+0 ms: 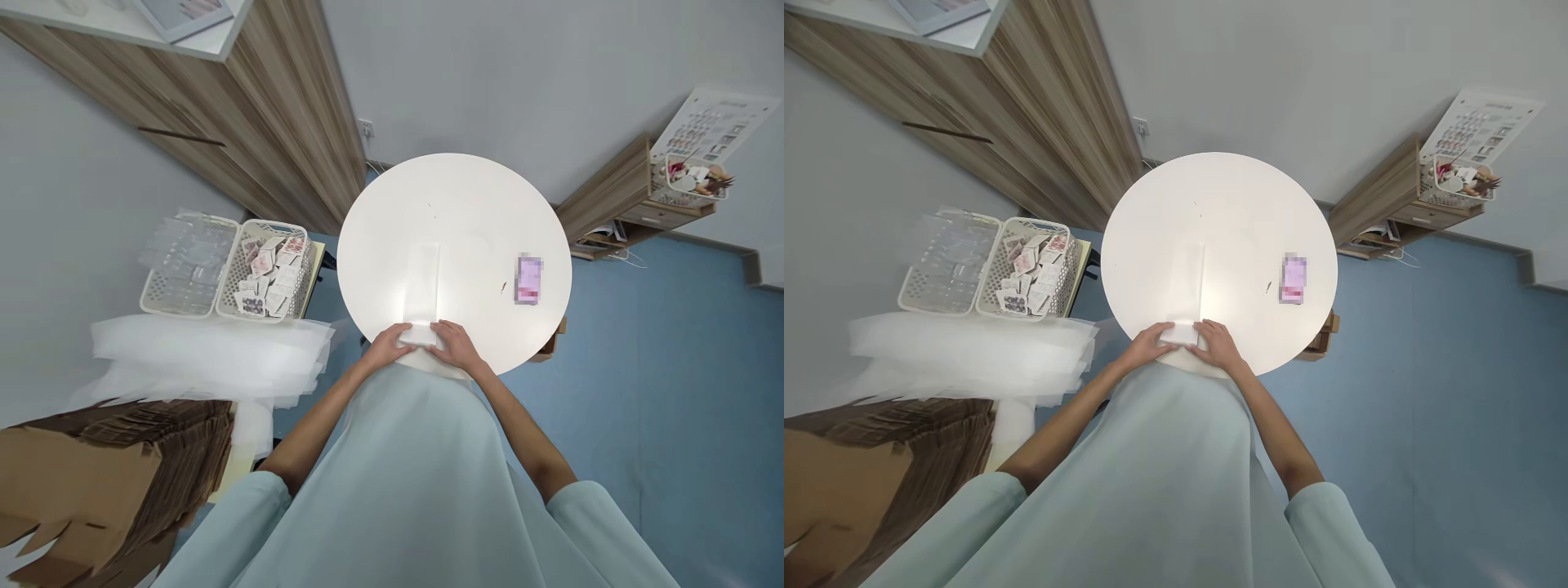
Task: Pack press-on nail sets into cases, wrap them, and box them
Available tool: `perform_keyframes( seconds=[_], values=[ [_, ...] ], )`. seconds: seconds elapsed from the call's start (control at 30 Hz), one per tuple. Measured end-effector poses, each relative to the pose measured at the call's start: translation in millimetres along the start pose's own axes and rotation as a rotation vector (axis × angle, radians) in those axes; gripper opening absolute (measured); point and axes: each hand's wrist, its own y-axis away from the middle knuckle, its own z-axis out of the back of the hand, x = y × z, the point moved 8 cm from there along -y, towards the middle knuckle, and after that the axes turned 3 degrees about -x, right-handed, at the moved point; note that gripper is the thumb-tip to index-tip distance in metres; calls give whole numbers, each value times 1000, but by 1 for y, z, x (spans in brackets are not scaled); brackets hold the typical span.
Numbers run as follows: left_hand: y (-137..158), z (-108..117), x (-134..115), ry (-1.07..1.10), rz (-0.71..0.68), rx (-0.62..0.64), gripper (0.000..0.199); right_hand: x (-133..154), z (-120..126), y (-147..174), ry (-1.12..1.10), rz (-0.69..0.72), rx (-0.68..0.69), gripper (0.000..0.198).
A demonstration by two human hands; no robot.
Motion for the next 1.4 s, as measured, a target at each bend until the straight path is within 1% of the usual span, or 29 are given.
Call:
perform_keyframes(
  seconds=[0.07,0.13,0.27,0.33,0.43,0.53,0.6,0.63,0.67,0.7,0.73,0.8,0.87,0.93,1.03,1.13,1.23,1.33,1.4],
  values=[
    [-5,7,-1,45,55,-19,62,-2,6,-8,-26,-43,-28,46],
    [-12,13,-4,56,81,-40,54,-4,10,-16,-46,-93,-43,43],
    [-31,20,-4,-13,130,-96,39,-11,13,-33,-45,-197,-55,52],
    [-40,21,-1,-71,180,-121,38,-13,14,-40,-45,-227,-62,52],
    [-48,19,4,-132,254,-141,37,-18,12,-48,-33,-289,-60,47],
    [-51,16,7,-191,299,-181,27,-31,8,-51,-12,-448,-44,41],
    [-49,16,5,-232,309,-244,21,-39,6,-50,5,-560,-29,41],
    [-49,17,3,-256,298,-285,24,-41,7,-49,23,-593,-31,41],
    [-49,19,-1,-286,267,-322,32,-41,9,-50,48,-598,-48,41],
    [-50,20,-7,-323,212,-350,41,-38,12,-52,78,-571,-77,40],
    [-52,20,-15,-367,135,-362,49,-34,16,-56,109,-511,-113,39],
    [-58,15,-32,-457,-49,-332,60,-20,21,-63,152,-320,-167,42],
    [-63,7,-44,-520,-197,-254,64,-7,18,-68,158,-125,-138,54],
    [-66,-1,-47,-543,-270,-165,66,-4,9,-68,152,-23,-50,65],
    [-58,-11,-43,-526,-319,-84,61,-9,-3,-58,155,-3,31,69],
    [-37,-17,-38,-485,-345,-81,56,-9,-12,-37,157,13,27,66],
    [-10,-24,-32,-434,-360,-38,63,-4,-22,-8,135,44,20,64],
    [12,-27,-28,-373,-349,10,63,3,-27,17,76,74,23,62],
    [19,-26,-25,-336,-308,17,60,5,-26,28,24,76,31,61]
  ],
)
